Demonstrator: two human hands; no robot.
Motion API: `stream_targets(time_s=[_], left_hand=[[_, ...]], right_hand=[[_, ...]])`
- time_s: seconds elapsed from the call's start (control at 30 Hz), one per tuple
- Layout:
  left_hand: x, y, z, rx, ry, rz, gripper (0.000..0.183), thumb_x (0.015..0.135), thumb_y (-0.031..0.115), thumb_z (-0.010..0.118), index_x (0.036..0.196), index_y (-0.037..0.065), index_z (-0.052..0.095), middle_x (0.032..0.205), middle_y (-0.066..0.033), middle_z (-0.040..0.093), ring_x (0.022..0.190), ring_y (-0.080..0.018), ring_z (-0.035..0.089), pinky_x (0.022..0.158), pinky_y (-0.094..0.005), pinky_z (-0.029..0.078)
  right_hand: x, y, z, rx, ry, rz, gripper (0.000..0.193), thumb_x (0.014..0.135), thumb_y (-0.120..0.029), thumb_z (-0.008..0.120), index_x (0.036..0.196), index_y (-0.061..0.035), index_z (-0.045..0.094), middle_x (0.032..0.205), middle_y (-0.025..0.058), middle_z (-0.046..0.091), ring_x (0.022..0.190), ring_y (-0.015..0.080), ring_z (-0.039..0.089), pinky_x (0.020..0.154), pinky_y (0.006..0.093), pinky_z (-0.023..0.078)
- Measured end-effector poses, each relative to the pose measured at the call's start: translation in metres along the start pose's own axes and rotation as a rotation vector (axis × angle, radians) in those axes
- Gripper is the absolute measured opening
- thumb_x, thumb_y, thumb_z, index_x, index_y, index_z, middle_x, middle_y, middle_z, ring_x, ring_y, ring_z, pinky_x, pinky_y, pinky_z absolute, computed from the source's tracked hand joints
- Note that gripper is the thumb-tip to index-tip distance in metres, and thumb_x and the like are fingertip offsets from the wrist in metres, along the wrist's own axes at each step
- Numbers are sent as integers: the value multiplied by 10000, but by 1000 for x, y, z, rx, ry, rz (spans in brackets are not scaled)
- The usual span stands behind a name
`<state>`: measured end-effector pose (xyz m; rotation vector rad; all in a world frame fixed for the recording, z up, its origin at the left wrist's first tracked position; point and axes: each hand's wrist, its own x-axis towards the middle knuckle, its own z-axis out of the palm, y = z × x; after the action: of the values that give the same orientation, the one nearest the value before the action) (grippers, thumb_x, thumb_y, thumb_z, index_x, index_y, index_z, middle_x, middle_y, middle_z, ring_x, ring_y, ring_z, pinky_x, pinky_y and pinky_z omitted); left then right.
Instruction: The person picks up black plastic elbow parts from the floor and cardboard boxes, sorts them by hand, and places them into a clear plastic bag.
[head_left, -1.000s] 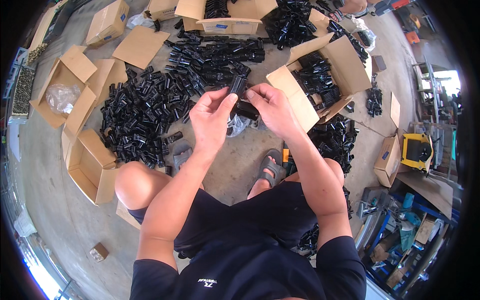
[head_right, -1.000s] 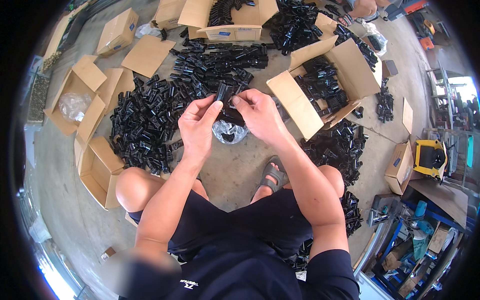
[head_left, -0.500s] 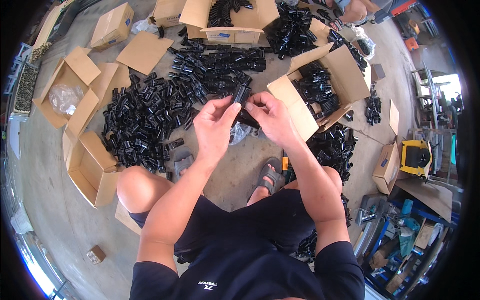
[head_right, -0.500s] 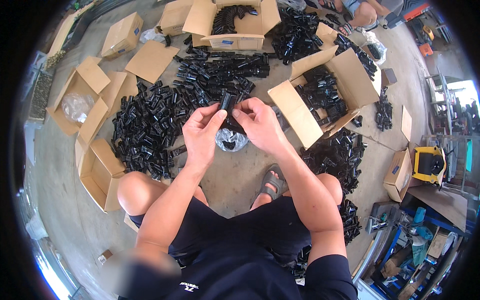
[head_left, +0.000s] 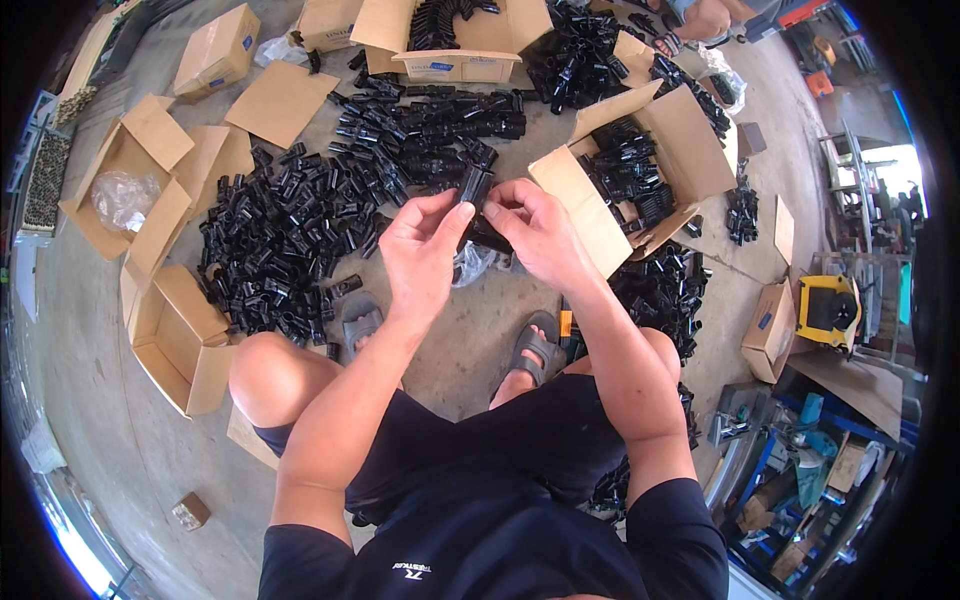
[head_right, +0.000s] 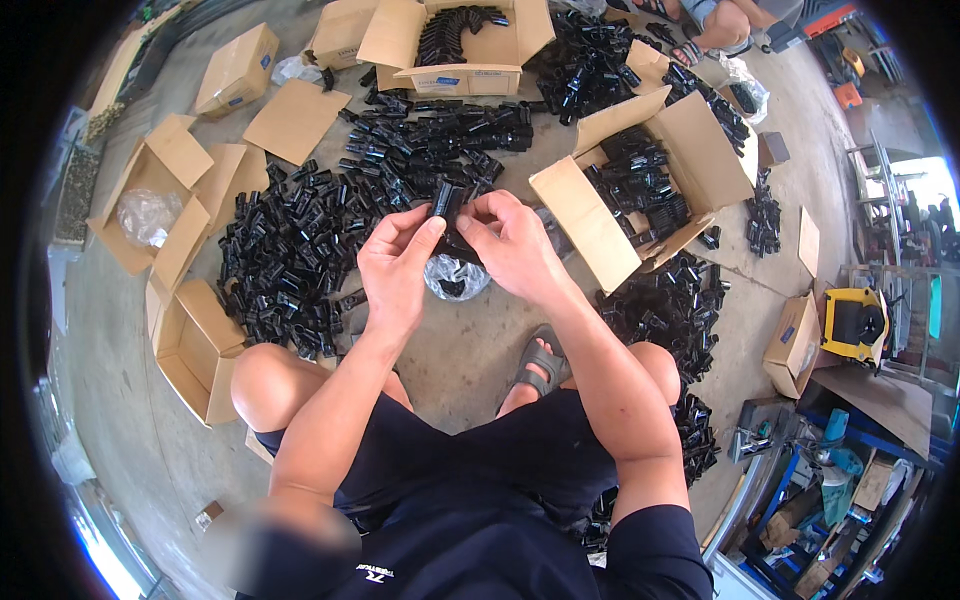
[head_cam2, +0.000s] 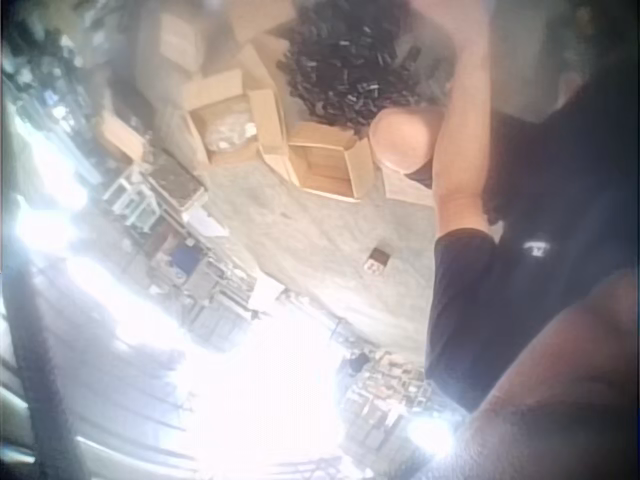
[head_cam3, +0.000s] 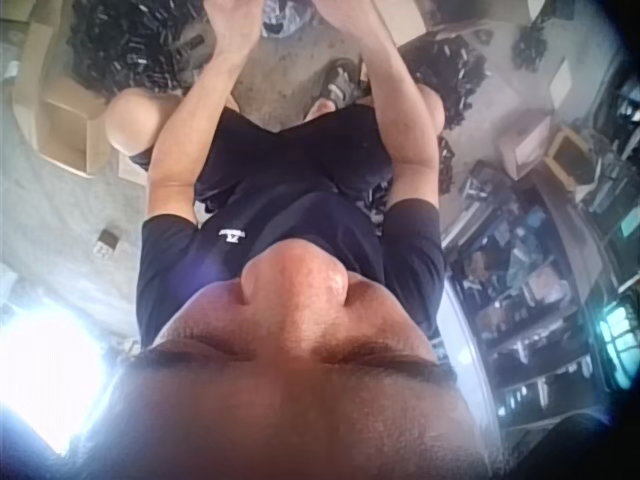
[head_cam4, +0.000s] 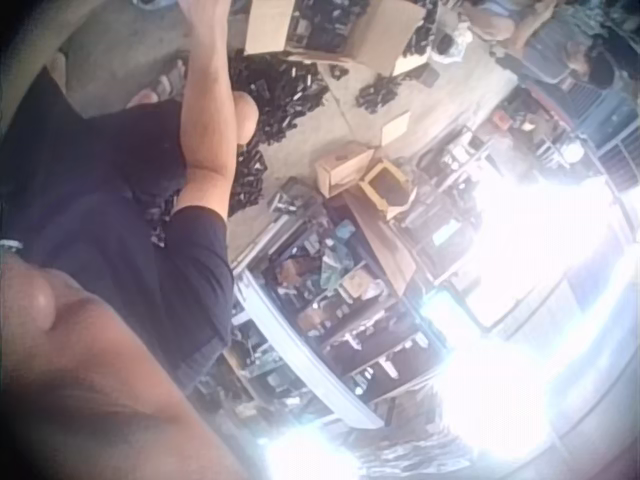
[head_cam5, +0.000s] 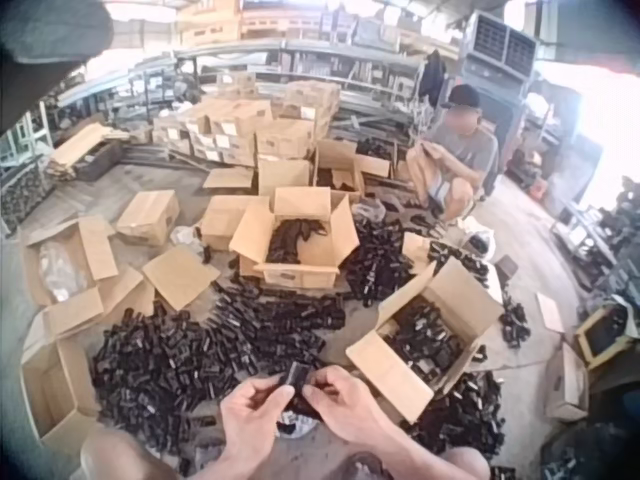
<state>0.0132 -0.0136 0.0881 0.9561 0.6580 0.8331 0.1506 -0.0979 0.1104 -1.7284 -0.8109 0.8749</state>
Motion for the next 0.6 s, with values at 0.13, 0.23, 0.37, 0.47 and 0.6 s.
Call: stream_targets(time_s=[0.13,0.23,0.37,0.47,0.6], left_hand=[[0,1,-3,5,6,3,214,923,14,726,1114,-62,667,1022,-98,726,887,-94,664,807,-233,542],[-2,2,-2,4,4,-14,210,924,14,727,1112,-58,668,1018,-93,725,880,-90,660,806,-232,538],[-2,1,-1,4,1,-7,216,923,16,729,1116,-58,664,1021,-91,723,878,-89,659,806,-229,538],[-2,0,0,-8,3,-5,221,922,19,731,1117,-59,664,1019,-88,723,878,-89,659,805,-227,537],[-2,-2,-3,-4,6,-6,221,921,24,735,1114,-58,665,1017,-87,723,881,-87,659,804,-227,537]], right_hand=[[-2,-2,2,27,-8,28,247,959,-163,669,1040,69,653,991,110,671,868,171,669,753,321,532],[-1,-2,1,-16,-20,-9,235,955,-155,667,1028,69,657,1023,117,644,899,189,670,779,331,532],[1,-2,-2,-57,12,0,230,954,-153,666,1022,66,656,1040,120,626,920,204,673,782,342,534],[-2,-3,-2,-27,-16,-28,227,954,-158,667,1016,60,657,1032,120,626,930,207,671,785,345,536],[-1,-1,0,-21,8,-37,224,950,-157,670,1018,56,656,1027,117,633,924,206,672,785,345,536]])
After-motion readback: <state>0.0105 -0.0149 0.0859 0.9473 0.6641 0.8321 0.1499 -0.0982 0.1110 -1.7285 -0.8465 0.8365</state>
